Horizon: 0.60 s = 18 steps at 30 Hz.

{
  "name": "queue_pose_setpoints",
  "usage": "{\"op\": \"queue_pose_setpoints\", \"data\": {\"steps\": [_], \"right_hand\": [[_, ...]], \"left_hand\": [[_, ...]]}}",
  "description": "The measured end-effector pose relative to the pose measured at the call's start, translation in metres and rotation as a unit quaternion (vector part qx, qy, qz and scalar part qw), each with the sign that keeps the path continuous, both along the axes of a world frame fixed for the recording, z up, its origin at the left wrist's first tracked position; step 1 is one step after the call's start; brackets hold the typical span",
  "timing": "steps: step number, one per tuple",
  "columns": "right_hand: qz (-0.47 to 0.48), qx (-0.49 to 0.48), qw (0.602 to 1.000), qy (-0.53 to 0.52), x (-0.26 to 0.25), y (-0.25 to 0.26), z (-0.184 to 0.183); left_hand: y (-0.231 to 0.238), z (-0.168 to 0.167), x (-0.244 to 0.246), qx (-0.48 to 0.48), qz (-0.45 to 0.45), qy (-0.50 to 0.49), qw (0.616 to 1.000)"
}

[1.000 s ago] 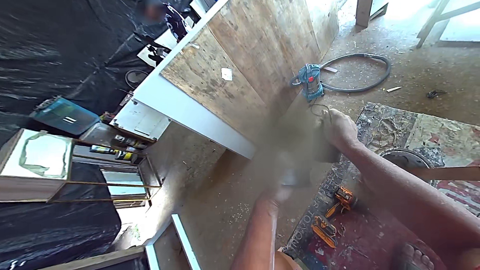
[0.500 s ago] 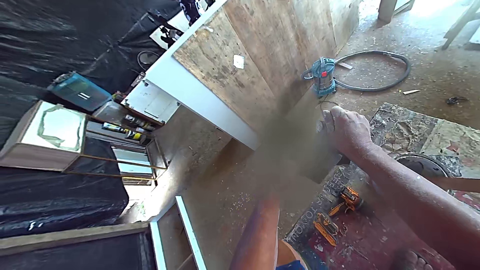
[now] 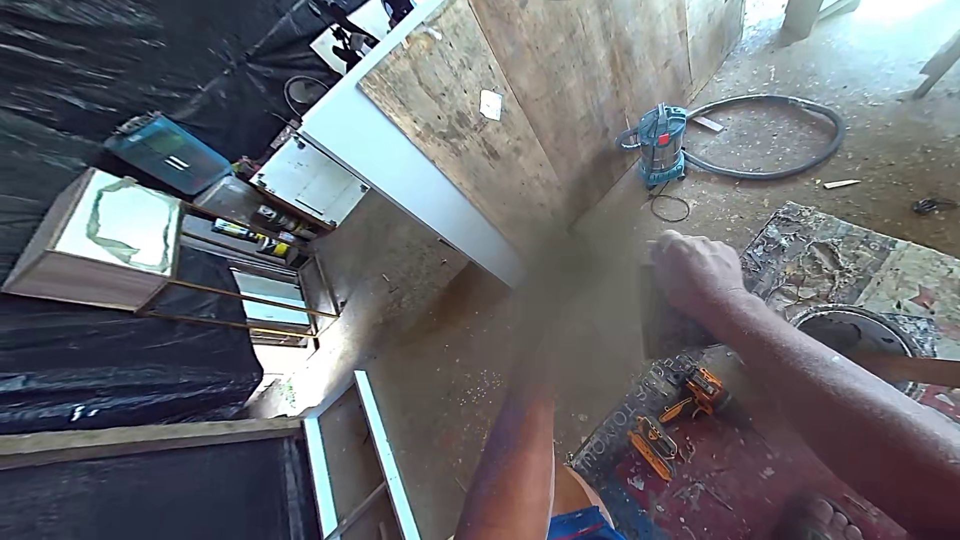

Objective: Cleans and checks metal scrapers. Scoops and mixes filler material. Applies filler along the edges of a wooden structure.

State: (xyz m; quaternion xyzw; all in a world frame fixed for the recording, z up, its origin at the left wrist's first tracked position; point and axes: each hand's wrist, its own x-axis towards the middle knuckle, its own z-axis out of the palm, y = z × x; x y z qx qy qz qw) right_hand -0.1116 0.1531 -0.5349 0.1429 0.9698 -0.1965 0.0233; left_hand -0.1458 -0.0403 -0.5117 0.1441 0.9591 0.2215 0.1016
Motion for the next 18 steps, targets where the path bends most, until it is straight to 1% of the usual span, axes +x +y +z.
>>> {"op": "queue_pose_setpoints", "data": {"steps": [2, 3, 5, 7, 8, 10, 12, 13, 15, 16, 18], "right_hand": [[0.032, -0.024, 0.998, 0.046, 0.005, -0.024, 0.001], [0.045, -0.025, 0.997, 0.058, 0.005, -0.033, -0.003], [0.054, -0.026, 0.998, 0.031, -0.003, -0.038, -0.022], [0.024, -0.045, 0.998, -0.023, -0.010, -0.026, -0.047], [0.004, -0.048, 0.998, -0.034, -0.012, -0.020, -0.061], [-0.034, -0.060, 0.997, -0.048, -0.016, -0.009, -0.076], [-0.055, -0.120, 0.989, -0.072, -0.020, -0.002, -0.076], [-0.054, -0.157, 0.984, -0.067, -0.021, 0.002, -0.077], [-0.031, -0.216, 0.975, -0.045, -0.023, 0.006, -0.074], [-0.012, -0.205, 0.978, -0.034, -0.022, 0.004, -0.066], [0.031, -0.123, 0.992, -0.010, -0.013, -0.008, -0.042]], "left_hand": [[0.008, 0.010, 0.008, -0.047, -0.013, -0.050, 0.998], [0.009, 0.007, 0.010, -0.053, -0.020, -0.049, 0.997], [0.007, 0.002, 0.013, -0.045, -0.032, -0.016, 0.998], [0.007, 0.015, 0.019, -0.034, -0.030, -0.029, 0.999], [0.005, 0.018, 0.019, -0.033, -0.028, -0.030, 0.999], [-0.004, 0.009, 0.009, -0.030, -0.034, -0.014, 0.999], [-0.019, -0.010, -0.003, -0.009, -0.051, -0.003, 0.999], [-0.025, -0.016, -0.007, 0.008, -0.056, -0.003, 0.998], [-0.027, -0.017, -0.011, 0.029, -0.049, -0.001, 0.998], [-0.026, -0.015, -0.011, 0.032, -0.042, 0.001, 0.999], [-0.021, -0.012, -0.009, 0.035, -0.037, 0.006, 0.999]]}}
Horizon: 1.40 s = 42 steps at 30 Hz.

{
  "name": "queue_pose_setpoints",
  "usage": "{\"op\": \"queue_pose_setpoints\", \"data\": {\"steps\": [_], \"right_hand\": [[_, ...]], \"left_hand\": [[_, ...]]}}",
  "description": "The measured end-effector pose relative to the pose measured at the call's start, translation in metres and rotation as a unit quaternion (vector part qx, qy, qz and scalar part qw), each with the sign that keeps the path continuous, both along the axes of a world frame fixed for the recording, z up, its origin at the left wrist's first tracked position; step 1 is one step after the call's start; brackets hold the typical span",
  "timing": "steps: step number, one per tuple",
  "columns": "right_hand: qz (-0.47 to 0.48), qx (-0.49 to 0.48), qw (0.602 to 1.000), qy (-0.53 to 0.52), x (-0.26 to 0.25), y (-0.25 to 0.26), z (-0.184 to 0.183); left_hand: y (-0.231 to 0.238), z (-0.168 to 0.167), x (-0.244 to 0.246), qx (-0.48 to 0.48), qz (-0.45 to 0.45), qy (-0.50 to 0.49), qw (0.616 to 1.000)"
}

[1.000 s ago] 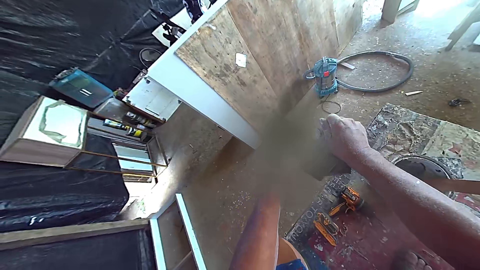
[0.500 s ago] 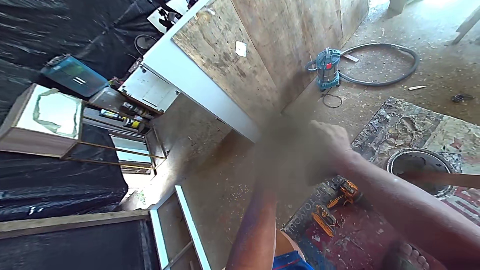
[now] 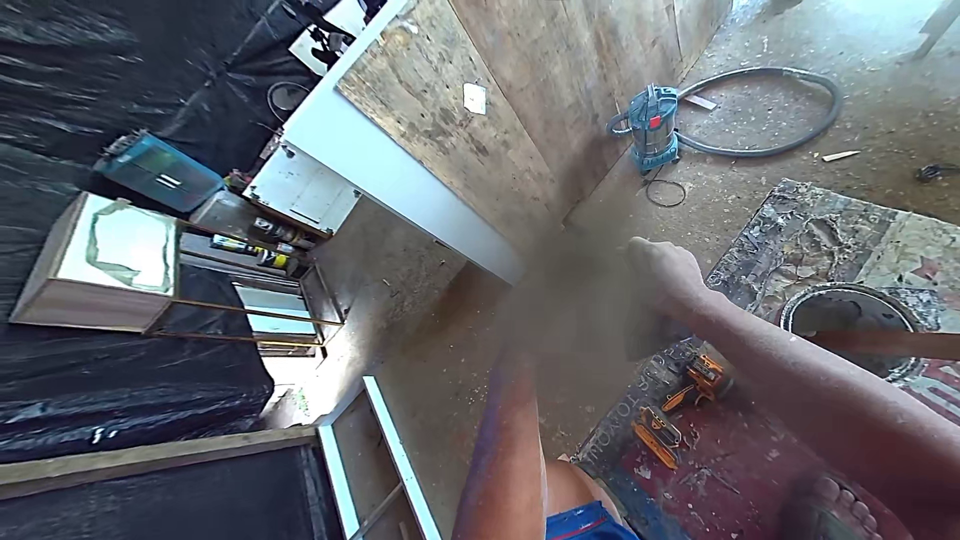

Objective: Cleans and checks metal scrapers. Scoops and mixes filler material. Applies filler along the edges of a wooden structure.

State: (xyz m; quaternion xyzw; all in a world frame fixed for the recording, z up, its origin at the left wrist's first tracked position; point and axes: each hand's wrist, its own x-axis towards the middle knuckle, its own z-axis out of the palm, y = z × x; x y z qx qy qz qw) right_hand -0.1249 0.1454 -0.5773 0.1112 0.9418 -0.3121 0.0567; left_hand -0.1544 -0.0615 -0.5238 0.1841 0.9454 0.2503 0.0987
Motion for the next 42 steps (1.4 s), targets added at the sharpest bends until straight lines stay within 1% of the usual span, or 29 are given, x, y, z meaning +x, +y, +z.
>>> {"op": "queue_pose_setpoints", "data": {"steps": [2, 3, 5, 8, 10, 11, 13, 14, 15, 17, 19, 20, 21, 22, 23, 24, 25, 27, 28, 29, 30, 31, 32, 34, 35, 37, 39, 40, 42], "right_hand": [[0.032, 0.069, 0.996, 0.043, 0.010, -0.016, 0.020], [0.037, 0.098, 0.993, 0.062, 0.012, -0.023, 0.021], [0.033, 0.126, 0.990, 0.058, 0.012, -0.025, 0.008], [-0.014, 0.123, 0.992, 0.019, 0.008, -0.008, -0.027], [-0.041, 0.069, 0.997, 0.006, 0.004, 0.003, -0.030], [-0.049, 0.010, 0.999, 0.005, 0.003, 0.006, -0.029], [-0.043, -0.175, 0.983, 0.028, 0.001, 0.011, -0.026], [-0.041, -0.287, 0.956, 0.034, 0.001, 0.011, -0.023], [-0.038, -0.393, 0.918, 0.026, 0.001, 0.012, -0.022], [-0.030, -0.576, 0.817, -0.001, -0.001, 0.010, -0.031], [-0.005, -0.704, 0.708, -0.055, 0.000, 0.007, -0.029], [-0.019, -0.725, 0.683, -0.088, 0.004, 0.005, -0.014], [-0.063, -0.714, 0.689, -0.110, 0.012, 0.001, 0.011], [-0.103, -0.681, 0.716, -0.112, 0.021, -0.006, 0.036], [-0.098, -0.670, 0.730, -0.089, 0.026, -0.011, 0.043], [0.044, -0.720, 0.692, -0.020, 0.024, -0.004, 0.008], [0.220, -0.770, 0.598, 0.049, 0.006, -0.003, -0.044], [0.106, -0.721, 0.685, -0.020, 0.016, -0.011, -0.031], [0.035, -0.660, 0.748, -0.064, 0.021, -0.012, -0.021], [-0.013, -0.571, 0.815, -0.096, 0.024, -0.012, -0.016], [-0.062, -0.500, 0.857, -0.113, 0.020, -0.010, -0.024], [-0.108, -0.447, 0.879, -0.123, 0.012, -0.004, -0.040], [-0.148, -0.413, 0.891, -0.120, 0.004, 0.004, -0.054], [-0.177, -0.355, 0.914, -0.078, -0.004, 0.019, -0.058], [-0.169, -0.316, 0.933, -0.042, -0.007, 0.023, -0.050], [-0.109, -0.206, 0.972, 0.016, -0.005, 0.021, -0.018], [-0.049, -0.091, 0.993, 0.061, 0.001, 0.010, 0.008], [-0.038, -0.070, 0.994, 0.077, 0.002, 0.007, 0.013], [-0.044, -0.097, 0.990, 0.091, 0.000, 0.006, 0.019]], "left_hand": [[0.010, 0.002, 0.004, 0.006, 0.000, 0.006, 1.000], [0.015, 0.004, 0.007, 0.016, 0.002, 0.011, 1.000], [0.021, 0.010, 0.012, 0.037, 0.014, 0.020, 0.999], [0.018, 0.015, 0.013, 0.058, 0.021, 0.037, 0.997], [0.014, 0.009, 0.009, 0.050, 0.025, 0.031, 0.998], [0.012, 0.006, 0.008, 0.048, 0.035, 0.015, 0.998], [0.011, 0.003, 0.006, 0.062, 0.059, -0.011, 0.996], [0.011, 0.003, 0.004, 0.078, 0.070, -0.017, 0.994], [0.011, 0.003, 0.003, 0.095, 0.074, -0.018, 0.993], [0.011, 0.007, 0.003, 0.135, 0.068, -0.027, 0.988], [0.012, 0.009, 0.002, 0.193, 0.061, -0.034, 0.979], [0.013, 0.010, 0.002, 0.227, 0.063, -0.038, 0.971], [0.014, 0.009, 0.001, 0.262, 0.069, -0.047, 0.961], [0.014, 0.008, 0.001, 0.293, 0.073, -0.056, 0.952], [0.015, 0.008, 0.001, 0.317, 0.078, -0.065, 0.943], [0.016, 0.007, 0.002, 0.334, 0.081, -0.073, 0.936], [0.018, 0.006, 0.004, 0.345, 0.078, -0.083, 0.932], [0.020, 0.003, 0.008, 0.371, 0.051, -0.099, 0.922], [0.021, 0.004, 0.010, 0.381, 0.026, -0.108, 0.918], [0.021, 0.006, 0.013, 0.388, 0.008, -0.112, 0.915], [0.021, 0.008, 0.014, 0.387, -0.004, -0.107, 0.916], [0.019, 0.009, 0.012, 0.378, -0.004, -0.098, 0.921], [0.016, 0.010, 0.010, 0.359, 0.009, -0.086, 0.929], [0.009, 0.010, 0.006, 0.290, 0.045, -0.061, 0.954], [0.007, 0.009, 0.005, 0.245, 0.057, -0.052, 0.967], [0.007, 0.008, 0.006, 0.139, 0.055, -0.031, 0.988], [0.013, 0.013, 0.010, 0.060, 0.040, 0.009, 0.997], [0.014, 0.017, 0.011, 0.043, 0.032, 0.029, 0.998], [0.013, 0.020, 0.011, 0.032, 0.018, 0.043, 0.998]]}}
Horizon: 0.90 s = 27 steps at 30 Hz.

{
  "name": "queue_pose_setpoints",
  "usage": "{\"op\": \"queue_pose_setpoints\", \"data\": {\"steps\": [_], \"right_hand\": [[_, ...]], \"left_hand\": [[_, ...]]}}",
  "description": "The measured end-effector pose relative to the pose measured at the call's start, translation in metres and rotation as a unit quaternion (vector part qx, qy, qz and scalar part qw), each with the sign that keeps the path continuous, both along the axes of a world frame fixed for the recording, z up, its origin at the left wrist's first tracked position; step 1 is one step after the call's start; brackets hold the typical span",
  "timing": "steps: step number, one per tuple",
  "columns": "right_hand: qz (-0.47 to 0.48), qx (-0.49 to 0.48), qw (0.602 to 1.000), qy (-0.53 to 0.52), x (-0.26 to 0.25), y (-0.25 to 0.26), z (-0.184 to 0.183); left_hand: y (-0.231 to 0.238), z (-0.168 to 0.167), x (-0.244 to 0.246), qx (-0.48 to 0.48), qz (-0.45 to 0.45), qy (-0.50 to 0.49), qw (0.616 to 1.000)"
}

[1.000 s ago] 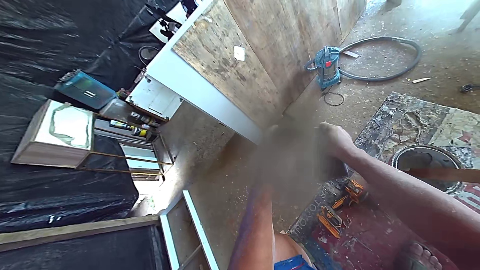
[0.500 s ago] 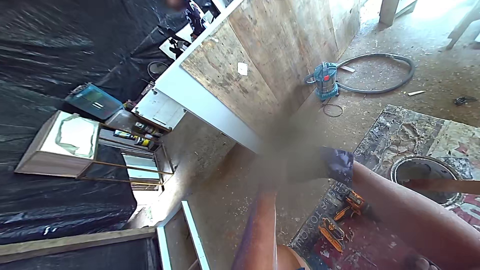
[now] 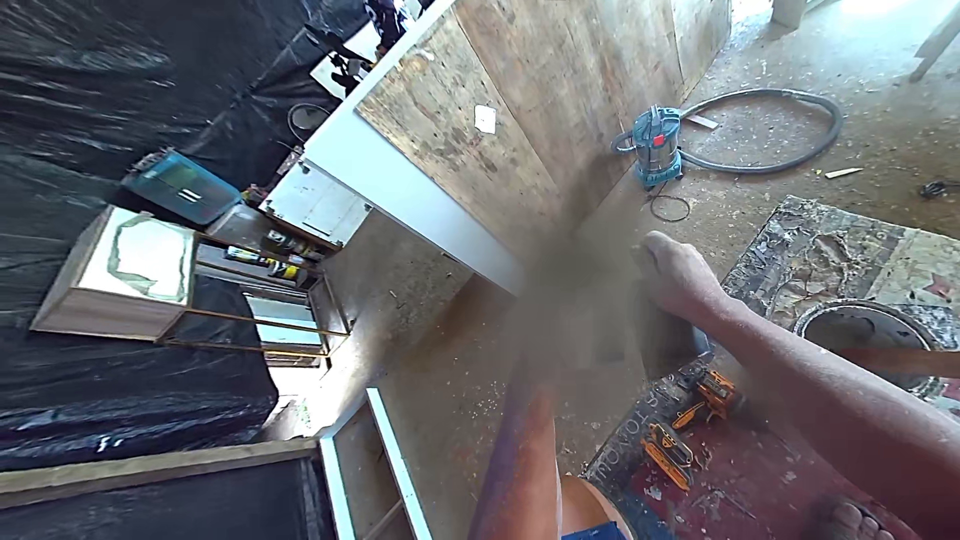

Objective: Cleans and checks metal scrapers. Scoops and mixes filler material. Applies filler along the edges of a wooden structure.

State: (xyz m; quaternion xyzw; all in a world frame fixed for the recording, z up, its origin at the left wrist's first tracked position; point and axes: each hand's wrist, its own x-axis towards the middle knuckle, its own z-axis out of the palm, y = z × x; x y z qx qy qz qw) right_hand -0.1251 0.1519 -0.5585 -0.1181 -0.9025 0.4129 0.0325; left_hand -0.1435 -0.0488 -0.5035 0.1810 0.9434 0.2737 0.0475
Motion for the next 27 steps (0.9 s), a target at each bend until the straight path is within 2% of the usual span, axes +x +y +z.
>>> {"op": "queue_pose_setpoints", "data": {"steps": [2, 3, 6, 7, 9, 11, 13, 14, 16, 17, 18, 19, 21, 23, 25, 27], "right_hand": [[-0.013, -0.065, 0.997, 0.029, -0.003, -0.001, 0.003], [-0.015, -0.048, 0.998, 0.027, -0.004, -0.004, 0.004], [-0.041, 0.142, 0.985, -0.085, -0.002, 0.002, -0.012], [-0.053, 0.163, 0.978, -0.120, -0.002, 0.010, -0.027], [-0.054, 0.139, 0.974, -0.172, -0.004, 0.022, -0.052], [0.004, 0.013, 0.982, -0.186, -0.004, 0.029, -0.069], [0.118, -0.154, 0.969, -0.156, 0.003, 0.032, -0.068], [0.182, -0.235, 0.944, -0.144, 0.007, 0.032, -0.066], [0.290, -0.436, 0.841, -0.136, 0.011, 0.026, -0.062], [0.319, -0.507, 0.791, -0.127, 0.010, 0.020, -0.059], [0.321, -0.549, 0.765, -0.103, 0.010, 0.012, -0.052], [0.299, -0.571, 0.761, -0.070, 0.010, 0.004, -0.044], [0.214, -0.578, 0.788, -0.012, 0.012, -0.010, -0.025], [0.154, -0.522, 0.839, 0.029, 0.010, -0.011, -0.013], [0.170, -0.408, 0.896, 0.045, 0.009, -0.001, -0.006], [0.223, -0.314, 0.921, 0.061, 0.009, 0.009, -0.005]], "left_hand": [[-0.001, 0.000, 0.001, 0.009, -0.012, -0.010, 1.000], [-0.001, -0.001, 0.004, 0.028, -0.022, -0.022, 0.999], [0.000, 0.008, 0.018, 0.140, -0.054, -0.044, 0.988], [-0.001, 0.013, 0.019, 0.161, -0.057, -0.039, 0.984], [-0.006, 0.014, 0.014, 0.174, -0.060, -0.023, 0.983], [-0.014, 0.003, 0.007, 0.198, -0.036, -0.026, 0.979], [-0.018, -0.009, -0.004, 0.262, 0.015, -0.020, 0.965], [-0.019, -0.013, -0.009, 0.297, 0.055, -0.011, 0.953], [-0.017, -0.020, -0.016, 0.361, 0.129, 0.021, 0.923], [-0.015, -0.022, -0.018, 0.396, 0.154, 0.029, 0.905], [-0.012, -0.024, -0.019, 0.427, 0.169, 0.023, 0.888], [-0.008, -0.025, -0.019, 0.452, 0.177, 0.008, 0.874], [0.001, -0.028, -0.017, 0.480, 0.178, -0.031, 0.858], [0.004, -0.028, -0.016, 0.462, 0.171, -0.045, 0.869], [-0.004, -0.026, -0.014, 0.330, 0.126, 0.060, 0.934], [-0.011, -0.018, -0.011, 0.173, 0.031, 0.195, 0.965]]}}
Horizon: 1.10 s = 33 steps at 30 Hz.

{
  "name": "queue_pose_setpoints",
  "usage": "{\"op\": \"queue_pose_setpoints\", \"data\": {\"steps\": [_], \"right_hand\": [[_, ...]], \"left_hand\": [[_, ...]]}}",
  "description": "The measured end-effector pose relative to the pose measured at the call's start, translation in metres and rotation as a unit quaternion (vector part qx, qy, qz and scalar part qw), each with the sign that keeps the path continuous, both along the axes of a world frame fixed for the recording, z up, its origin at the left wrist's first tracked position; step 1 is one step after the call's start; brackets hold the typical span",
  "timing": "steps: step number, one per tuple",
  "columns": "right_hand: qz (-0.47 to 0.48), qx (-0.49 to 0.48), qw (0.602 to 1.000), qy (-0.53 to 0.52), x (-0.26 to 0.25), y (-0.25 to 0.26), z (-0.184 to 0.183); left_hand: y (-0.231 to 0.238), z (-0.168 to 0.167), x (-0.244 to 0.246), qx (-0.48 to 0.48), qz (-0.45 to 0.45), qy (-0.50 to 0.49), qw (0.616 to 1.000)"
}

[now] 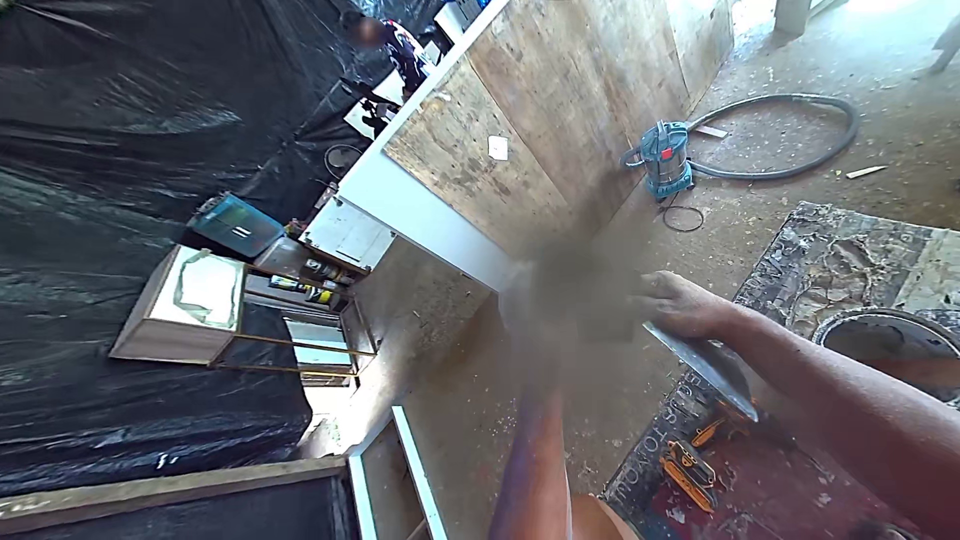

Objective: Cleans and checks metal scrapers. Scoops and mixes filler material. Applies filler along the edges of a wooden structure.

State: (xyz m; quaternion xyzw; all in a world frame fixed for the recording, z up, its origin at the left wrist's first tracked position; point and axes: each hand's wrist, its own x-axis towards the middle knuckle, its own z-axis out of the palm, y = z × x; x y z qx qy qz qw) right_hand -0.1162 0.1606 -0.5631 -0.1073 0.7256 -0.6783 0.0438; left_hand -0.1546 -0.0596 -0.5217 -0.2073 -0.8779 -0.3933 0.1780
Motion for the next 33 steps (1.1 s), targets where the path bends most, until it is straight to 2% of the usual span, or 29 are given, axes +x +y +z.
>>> {"op": "queue_pose_setpoints", "data": {"steps": [2, 5, 8, 11, 16, 19, 22, 24, 26, 28, 30, 33], "right_hand": [[0.053, 0.061, 0.996, 0.033, 0.001, 0.007, 0.003], [0.113, 0.091, 0.989, 0.035, 0.006, 0.006, 0.008], [0.159, 0.080, 0.983, 0.042, 0.008, 0.001, 0.007], [0.178, 0.075, 0.980, 0.043, 0.010, 0.000, 0.010], [0.193, 0.049, 0.979, 0.031, 0.011, 0.002, 0.012], [0.216, 0.035, 0.976, 0.001, 0.010, 0.002, 0.010], [0.225, 0.012, 0.974, 0.003, 0.009, 0.004, 0.001], [0.222, 0.006, 0.975, 0.008, 0.009, 0.005, -0.002], [0.218, 0.005, 0.976, 0.013, 0.010, 0.005, -0.001], [0.217, 0.014, 0.976, 0.021, 0.010, 0.004, 0.002], [0.216, 0.028, 0.976, 0.024, 0.010, 0.003, 0.004], [0.211, 0.044, 0.976, 0.025, 0.010, 0.003, 0.005]], "left_hand": [[0.006, 0.012, 0.008, -0.119, -0.057, 0.052, 0.990], [0.019, 0.017, 0.020, -0.203, -0.128, 0.021, 0.971], [0.020, 0.016, 0.018, -0.156, -0.165, -0.079, 0.971], [0.019, 0.017, 0.019, -0.102, -0.152, -0.147, 0.972], [0.023, 0.023, 0.022, -0.100, -0.065, -0.220, 0.968], [0.013, 0.024, 0.017, -0.062, 0.000, -0.247, 0.967], [0.006, 0.029, 0.016, -0.026, 0.054, -0.234, 0.970], [0.005, 0.027, 0.015, -0.021, 0.029, -0.208, 0.977], [0.002, 0.023, 0.014, -0.038, -0.058, -0.192, 0.979], [0.001, 0.022, 0.012, -0.069, -0.148, -0.213, 0.963], [0.003, 0.018, 0.011, -0.083, -0.177, -0.225, 0.955], [0.007, 0.016, 0.012, -0.082, -0.175, -0.242, 0.951]]}}
